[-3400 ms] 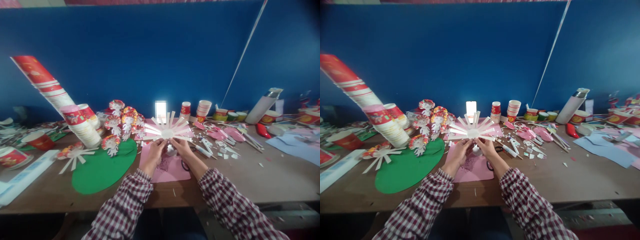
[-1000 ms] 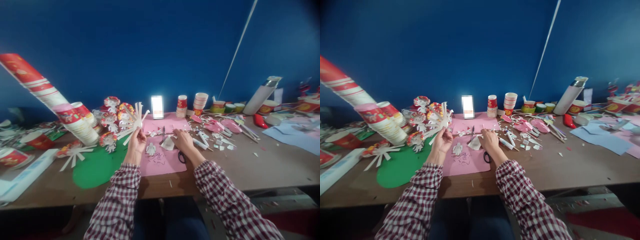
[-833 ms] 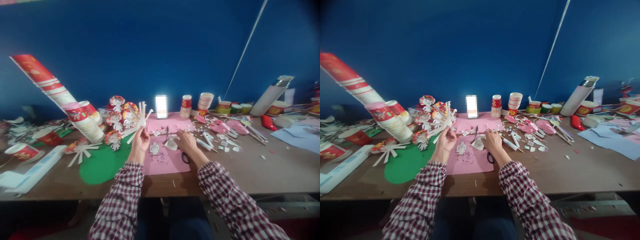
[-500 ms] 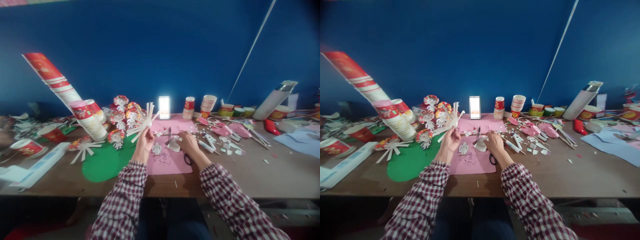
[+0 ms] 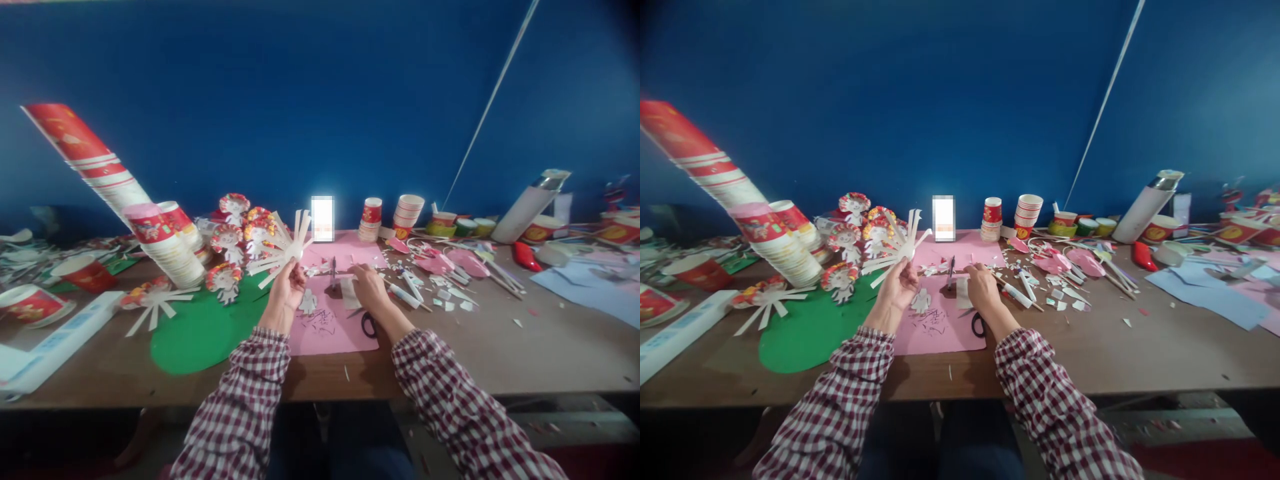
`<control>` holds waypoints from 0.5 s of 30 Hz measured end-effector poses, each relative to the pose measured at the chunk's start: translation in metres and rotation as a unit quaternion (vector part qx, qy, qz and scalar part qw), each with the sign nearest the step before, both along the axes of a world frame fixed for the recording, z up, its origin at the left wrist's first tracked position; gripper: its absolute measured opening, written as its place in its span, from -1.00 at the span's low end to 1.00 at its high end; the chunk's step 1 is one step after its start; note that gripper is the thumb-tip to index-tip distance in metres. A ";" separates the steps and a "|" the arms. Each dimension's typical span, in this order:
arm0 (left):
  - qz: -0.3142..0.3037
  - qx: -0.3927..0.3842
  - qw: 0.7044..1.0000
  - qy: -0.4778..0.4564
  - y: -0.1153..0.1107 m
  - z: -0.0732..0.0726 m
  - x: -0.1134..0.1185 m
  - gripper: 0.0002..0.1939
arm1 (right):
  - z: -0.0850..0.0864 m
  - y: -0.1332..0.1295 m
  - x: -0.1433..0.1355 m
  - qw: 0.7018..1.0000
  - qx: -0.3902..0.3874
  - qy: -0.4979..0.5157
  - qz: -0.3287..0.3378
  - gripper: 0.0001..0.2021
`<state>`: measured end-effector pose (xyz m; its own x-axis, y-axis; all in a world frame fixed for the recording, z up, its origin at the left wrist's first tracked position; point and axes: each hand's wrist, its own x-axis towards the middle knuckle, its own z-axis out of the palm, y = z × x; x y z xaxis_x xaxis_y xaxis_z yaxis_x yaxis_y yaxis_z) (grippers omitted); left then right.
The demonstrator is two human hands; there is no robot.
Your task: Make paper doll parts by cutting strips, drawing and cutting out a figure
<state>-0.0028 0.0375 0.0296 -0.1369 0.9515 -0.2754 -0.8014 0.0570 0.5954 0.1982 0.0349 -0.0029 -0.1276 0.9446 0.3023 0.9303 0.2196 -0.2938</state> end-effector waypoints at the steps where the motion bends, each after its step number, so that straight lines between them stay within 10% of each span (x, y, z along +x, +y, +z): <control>1: -0.006 0.005 1.000 0.000 0.000 -0.001 0.001 -0.91 | 0.001 -0.001 0.000 1.000 0.006 -0.003 0.001 -0.63; 15: -0.013 0.008 0.999 0.040 0.000 -0.010 0.013 -0.85 | 0.004 -0.017 -0.025 0.991 0.022 -0.064 0.120 -0.75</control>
